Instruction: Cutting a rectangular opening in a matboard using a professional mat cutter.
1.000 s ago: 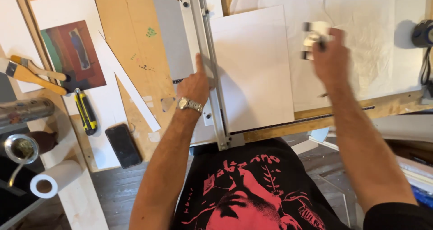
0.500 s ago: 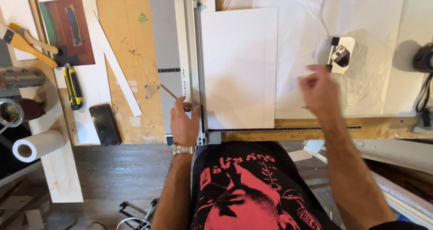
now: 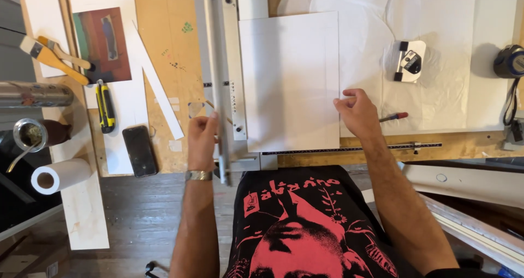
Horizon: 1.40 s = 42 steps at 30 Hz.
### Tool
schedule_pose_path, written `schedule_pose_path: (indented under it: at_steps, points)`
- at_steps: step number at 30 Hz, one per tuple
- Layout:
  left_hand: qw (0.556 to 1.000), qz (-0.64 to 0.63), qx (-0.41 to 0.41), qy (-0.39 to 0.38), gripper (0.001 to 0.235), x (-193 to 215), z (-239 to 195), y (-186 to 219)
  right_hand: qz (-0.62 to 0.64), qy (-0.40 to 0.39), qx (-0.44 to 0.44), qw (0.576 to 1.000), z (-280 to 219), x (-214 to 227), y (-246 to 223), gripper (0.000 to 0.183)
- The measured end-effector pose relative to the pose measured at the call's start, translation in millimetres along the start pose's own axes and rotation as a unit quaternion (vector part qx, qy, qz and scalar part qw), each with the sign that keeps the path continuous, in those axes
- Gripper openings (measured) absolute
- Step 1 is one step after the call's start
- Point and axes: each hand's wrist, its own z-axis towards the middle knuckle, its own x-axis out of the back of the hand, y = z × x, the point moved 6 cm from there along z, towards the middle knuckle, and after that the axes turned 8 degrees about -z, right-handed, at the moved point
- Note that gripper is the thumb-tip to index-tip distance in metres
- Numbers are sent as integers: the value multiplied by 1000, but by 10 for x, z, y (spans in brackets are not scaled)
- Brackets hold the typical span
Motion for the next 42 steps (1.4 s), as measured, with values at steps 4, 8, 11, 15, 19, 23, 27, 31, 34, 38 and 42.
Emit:
schedule_pose_path:
  at_steps: [4,8,11,15,19,23,27,31,34,38,42]
  points:
    - [999,-36,-31,-9,35,421,59,169,24,11,-18,999,128,-129,154,50]
    - [999,20,-46,-18,51,676,96,297,257,-1,5,966,289,-244,242,42]
    - [998,31,-52,-26,54,744,102,326,363,-19,0,931,354,-338,246,35]
    - [997,32,-64,-35,54,746,116,331,408,-73,20,910,325,-446,66,42]
    - [993,95,-63,-37,56,736,100,424,431,-86,60,896,559,-210,242,40]
    - [982,187,-4,0,50,725,42,473,274,-95,42,956,612,563,189,66]
    - [962,268,-54,10,53,753,112,402,170,-214,88,958,721,1290,-158,42]
    - [957,284,-49,12,51,710,115,304,8,-216,58,975,692,1492,-831,59]
    - [850,434,-271,124,61,554,-39,410,-180,-243,93,949,549,1371,-1404,55]
    - [833,359,-419,36,39,22,-467,472,-299,-311,37,902,415,1102,-1802,56]
    - [854,405,-313,-95,40,-421,-493,-44,-321,-342,97,878,736,779,-1939,51]
